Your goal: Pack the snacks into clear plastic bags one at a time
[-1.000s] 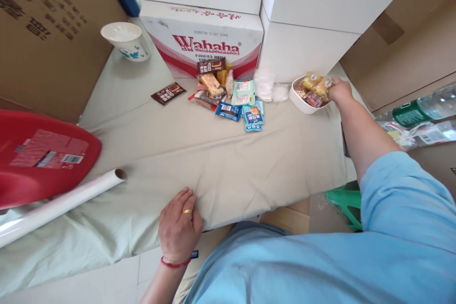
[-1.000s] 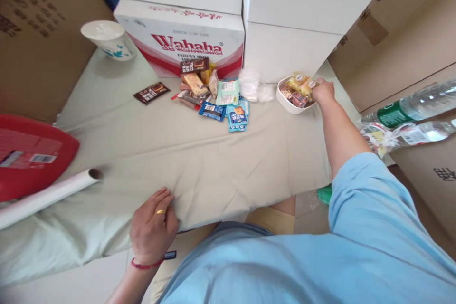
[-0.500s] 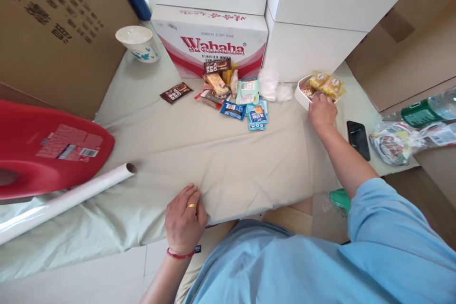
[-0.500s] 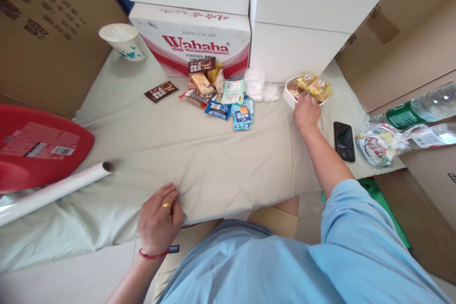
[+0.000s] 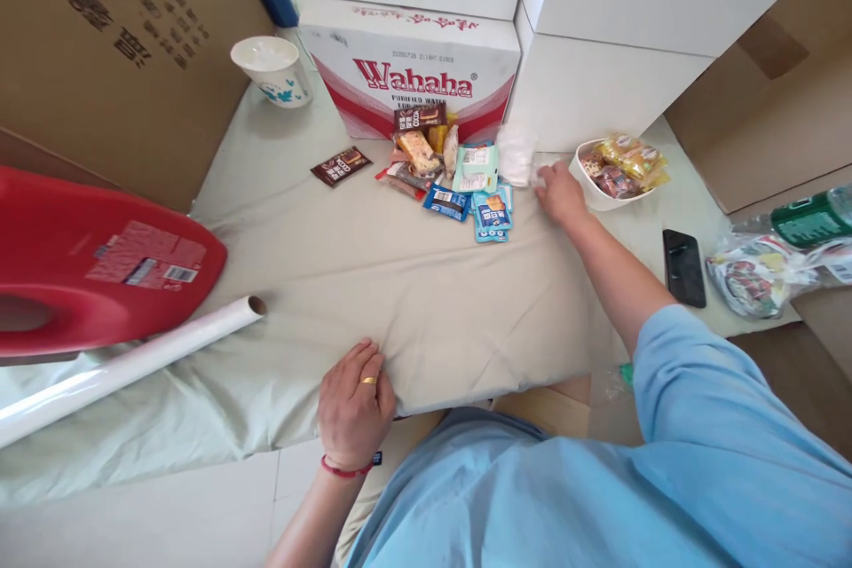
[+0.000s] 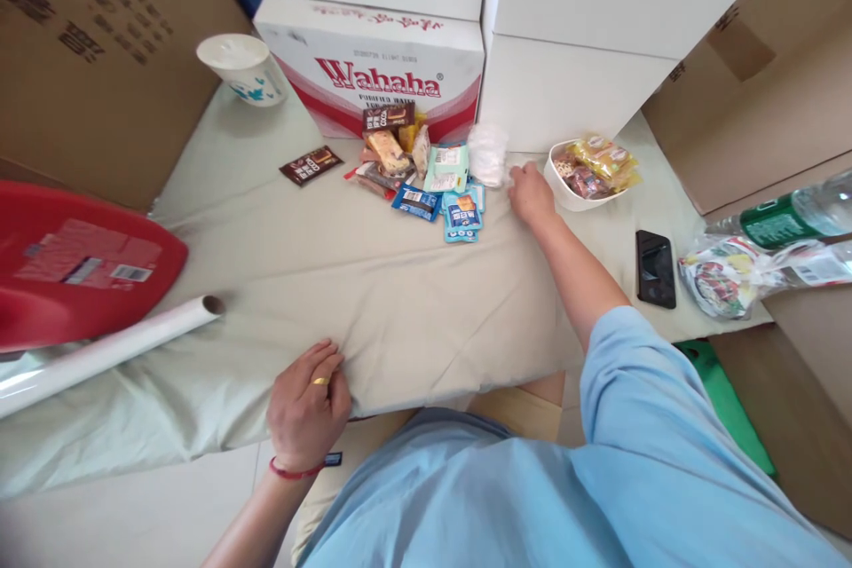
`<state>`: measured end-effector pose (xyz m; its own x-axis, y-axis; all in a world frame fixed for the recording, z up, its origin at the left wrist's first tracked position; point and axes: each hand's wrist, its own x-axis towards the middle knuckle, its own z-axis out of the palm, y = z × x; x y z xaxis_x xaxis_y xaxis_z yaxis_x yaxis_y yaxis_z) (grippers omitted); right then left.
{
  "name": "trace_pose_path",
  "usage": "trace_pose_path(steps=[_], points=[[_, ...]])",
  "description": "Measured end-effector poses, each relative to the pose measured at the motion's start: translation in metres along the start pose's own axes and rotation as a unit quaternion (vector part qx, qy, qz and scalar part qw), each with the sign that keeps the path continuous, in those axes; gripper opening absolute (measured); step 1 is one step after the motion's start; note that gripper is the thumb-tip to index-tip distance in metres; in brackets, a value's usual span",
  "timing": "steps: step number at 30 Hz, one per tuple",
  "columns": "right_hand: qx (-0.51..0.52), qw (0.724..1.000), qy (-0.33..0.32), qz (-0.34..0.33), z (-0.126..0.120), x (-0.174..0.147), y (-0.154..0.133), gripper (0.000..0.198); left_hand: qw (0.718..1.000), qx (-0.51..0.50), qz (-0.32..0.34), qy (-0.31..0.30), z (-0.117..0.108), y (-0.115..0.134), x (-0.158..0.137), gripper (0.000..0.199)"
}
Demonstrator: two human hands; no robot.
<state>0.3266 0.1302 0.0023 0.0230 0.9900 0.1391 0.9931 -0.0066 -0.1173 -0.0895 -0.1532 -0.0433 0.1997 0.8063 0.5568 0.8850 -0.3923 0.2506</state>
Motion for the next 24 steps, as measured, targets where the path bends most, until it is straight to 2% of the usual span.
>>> trace_pose_path(steps=[2,4,7,10,13,15,17,20,22,24], points=[[0.017,0.998,-0.006,0.053,0.009,-0.001,-0.001,0.031,1.000,-0.008,-0.007,-0.003,0.001,0.001,-0.001,0.027],[0.051,0.995,0.018,0.080,0.013,-0.015,0.002,0.029,0.999,-0.027,-0.021,-0.005,-0.001,0.002,-0.001,0.025],[0.107,0.992,0.041,0.044,0.011,-0.058,0.007,0.025,0.992,-0.098,-0.077,-0.023,-0.012,0.002,0.006,0.020],[0.121,0.992,0.043,-0.006,0.003,-0.118,0.015,0.026,0.976,-0.167,-0.135,-0.033,-0.028,-0.008,0.034,0.018],[0.113,0.992,0.039,-0.028,-0.006,-0.178,0.024,0.027,0.982,-0.144,-0.122,-0.004,-0.032,-0.033,0.090,0.014],[0.112,0.993,0.038,-0.025,-0.009,-0.212,0.029,0.027,0.983,-0.114,-0.145,0.011,-0.020,-0.057,0.139,0.015],[0.113,0.992,0.053,-0.002,-0.009,-0.239,0.033,0.026,0.976,-0.083,-0.201,-0.009,0.000,-0.086,0.191,0.015],[0.119,0.989,0.077,0.032,-0.004,-0.265,0.035,0.024,0.959,-0.013,-0.279,-0.048,0.032,-0.132,0.264,0.015],[0.126,0.988,0.085,0.040,-0.001,-0.273,0.034,0.023,0.955,0.034,-0.283,-0.082,0.047,-0.160,0.304,0.024],[0.135,0.986,0.089,0.046,0.001,-0.277,0.033,0.022,0.955,0.066,-0.276,-0.087,0.056,-0.185,0.339,0.035]])
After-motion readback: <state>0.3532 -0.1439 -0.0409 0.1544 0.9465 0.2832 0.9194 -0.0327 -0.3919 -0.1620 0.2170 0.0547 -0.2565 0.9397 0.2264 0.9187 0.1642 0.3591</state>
